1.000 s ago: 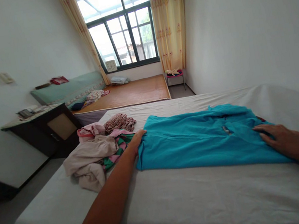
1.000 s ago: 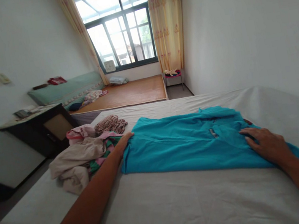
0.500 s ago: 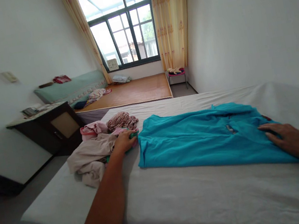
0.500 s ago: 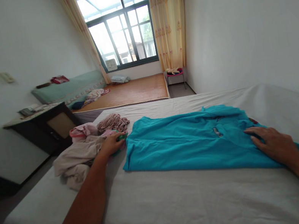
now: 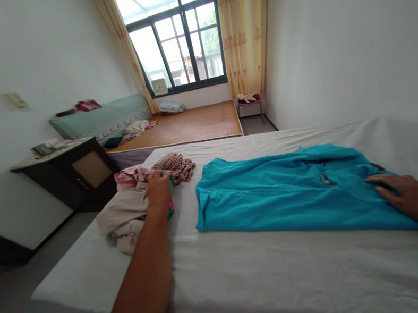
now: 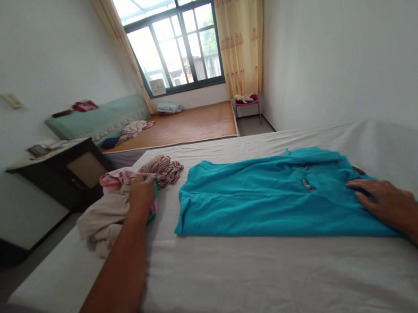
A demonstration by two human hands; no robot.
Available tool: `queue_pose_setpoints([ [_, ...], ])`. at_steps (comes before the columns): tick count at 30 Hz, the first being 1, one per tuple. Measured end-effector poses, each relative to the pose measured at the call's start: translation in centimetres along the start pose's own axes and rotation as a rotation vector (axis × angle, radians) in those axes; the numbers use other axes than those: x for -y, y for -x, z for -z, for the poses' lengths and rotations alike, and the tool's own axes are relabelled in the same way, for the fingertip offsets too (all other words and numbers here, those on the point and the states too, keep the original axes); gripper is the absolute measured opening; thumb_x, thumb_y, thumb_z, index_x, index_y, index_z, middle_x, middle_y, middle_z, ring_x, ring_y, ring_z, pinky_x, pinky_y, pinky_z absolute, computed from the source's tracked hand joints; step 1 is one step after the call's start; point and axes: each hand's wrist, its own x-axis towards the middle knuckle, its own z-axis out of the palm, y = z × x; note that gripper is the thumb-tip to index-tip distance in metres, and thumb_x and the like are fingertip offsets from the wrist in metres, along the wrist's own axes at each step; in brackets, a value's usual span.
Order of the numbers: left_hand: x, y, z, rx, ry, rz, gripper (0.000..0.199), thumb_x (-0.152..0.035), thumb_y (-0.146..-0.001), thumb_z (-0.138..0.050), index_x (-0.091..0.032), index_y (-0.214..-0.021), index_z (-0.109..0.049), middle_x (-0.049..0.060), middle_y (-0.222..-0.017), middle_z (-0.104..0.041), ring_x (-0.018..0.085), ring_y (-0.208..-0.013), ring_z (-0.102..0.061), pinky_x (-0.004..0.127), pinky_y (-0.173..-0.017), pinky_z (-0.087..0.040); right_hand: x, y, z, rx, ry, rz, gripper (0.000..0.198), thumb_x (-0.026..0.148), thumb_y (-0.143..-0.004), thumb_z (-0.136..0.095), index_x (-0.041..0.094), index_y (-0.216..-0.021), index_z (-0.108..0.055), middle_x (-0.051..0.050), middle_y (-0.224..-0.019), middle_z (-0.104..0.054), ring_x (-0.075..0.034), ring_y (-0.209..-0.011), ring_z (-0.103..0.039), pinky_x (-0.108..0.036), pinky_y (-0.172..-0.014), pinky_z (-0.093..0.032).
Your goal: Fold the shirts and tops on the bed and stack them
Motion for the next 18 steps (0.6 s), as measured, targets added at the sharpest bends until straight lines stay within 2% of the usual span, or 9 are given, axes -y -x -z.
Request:
queue_pose_setpoints([
  [2, -0.8, 0.4, -0.6, 0.077, -0.072, -0.057, 0.036, -0.02, -0.084, -0.052, -0.021, -0.117, -0.067, 0.014, -0.131, -0.054, 0.036, -0.118, -0.044, 0.047, -0.092, -0.041, -0.1, 0.0, -0.1, -0.002, 0.002, -0.003, 0.049, 0.052, -0.087, -0.031, 0.032, -0.116, -0.064, -0.002, -0.125, -0.065, -0.033, -0.11, -0.06, -0.051, -0.079, -0.052],
  [6, -3.5, 1.3, 0.0, 0.079, -0.075, -0.12, 0.038, -0.027, -0.084, -0.055, -0.025, -0.121, -0.064, 0.012, -0.134, -0.055, 0.035, -0.119, -0.048, 0.043, -0.092, -0.041, 0.0, 0.1, 0.1, 0.0, -0.001, 0.008, 0.049, 0.052, -0.087, -0.031, 0.032, -0.118, -0.063, -0.002, -0.126, -0.064, -0.031, -0.111, -0.059, -0.05, -0.08, -0.052],
  [7, -4.1, 1.6, 0.5, 0.137, -0.044, -0.131, 0.036, -0.032, -0.085, -0.054, -0.025, -0.119, -0.064, 0.012, -0.129, -0.058, 0.033, -0.115, -0.052, 0.041, -0.089, -0.042, 0.1, 0.1, 0.1, 0.002, 0.0, 0.008, 0.049, 0.052, -0.088, -0.031, 0.031, -0.119, -0.063, -0.002, -0.127, -0.064, -0.031, -0.111, -0.059, -0.05, -0.081, -0.052],
  [10, -5.4, 3.0, 2.2, 0.431, 0.061, -0.158, 0.039, -0.053, -0.086, -0.05, -0.022, -0.099, -0.069, 0.011, -0.099, -0.07, 0.028, -0.09, -0.064, 0.032, -0.074, -0.044, 0.2, 0.2, 0.2, 0.007, -0.001, 0.008, 0.049, 0.051, -0.088, -0.031, 0.031, -0.119, -0.063, -0.002, -0.127, -0.064, -0.031, -0.111, -0.059, -0.049, -0.082, -0.052],
  [12, -6.1, 4.5, 3.0, 0.529, 0.13, -0.187, 0.043, -0.062, -0.081, -0.051, -0.021, -0.085, -0.067, 0.009, -0.082, -0.07, 0.025, -0.076, -0.064, 0.029, -0.065, -0.042, 0.2, 0.2, 0.2, 0.007, -0.008, 0.01, 0.049, 0.051, -0.088, -0.031, 0.031, -0.118, -0.064, -0.002, -0.127, -0.064, -0.031, -0.111, -0.059, -0.05, -0.083, -0.051],
  [14, -6.5, 6.2, 3.2, 0.537, 0.214, -0.23, 0.038, -0.059, -0.076, -0.058, -0.022, -0.074, -0.063, 0.006, -0.072, -0.067, 0.022, -0.067, -0.061, 0.028, -0.06, -0.038, 0.2, 0.1, 0.2, 0.004, -0.018, 0.01, 0.049, 0.052, -0.088, -0.031, 0.031, -0.118, -0.064, -0.002, -0.127, -0.064, -0.031, -0.112, -0.059, -0.05, -0.084, -0.05],
  [18, -6.7, 8.8, 3.0, 0.492, 0.371, -0.227, 0.018, -0.035, -0.069, -0.063, -0.021, -0.061, -0.054, 0.001, -0.061, -0.057, 0.017, -0.059, -0.053, 0.027, -0.057, -0.036, 0.4, 0.1, 0.4, 0.004, -0.031, 0.024, 0.048, 0.05, -0.088, -0.032, 0.03, -0.119, -0.063, -0.003, -0.127, -0.064, -0.031, -0.112, -0.058, -0.05, -0.085, -0.05],
])
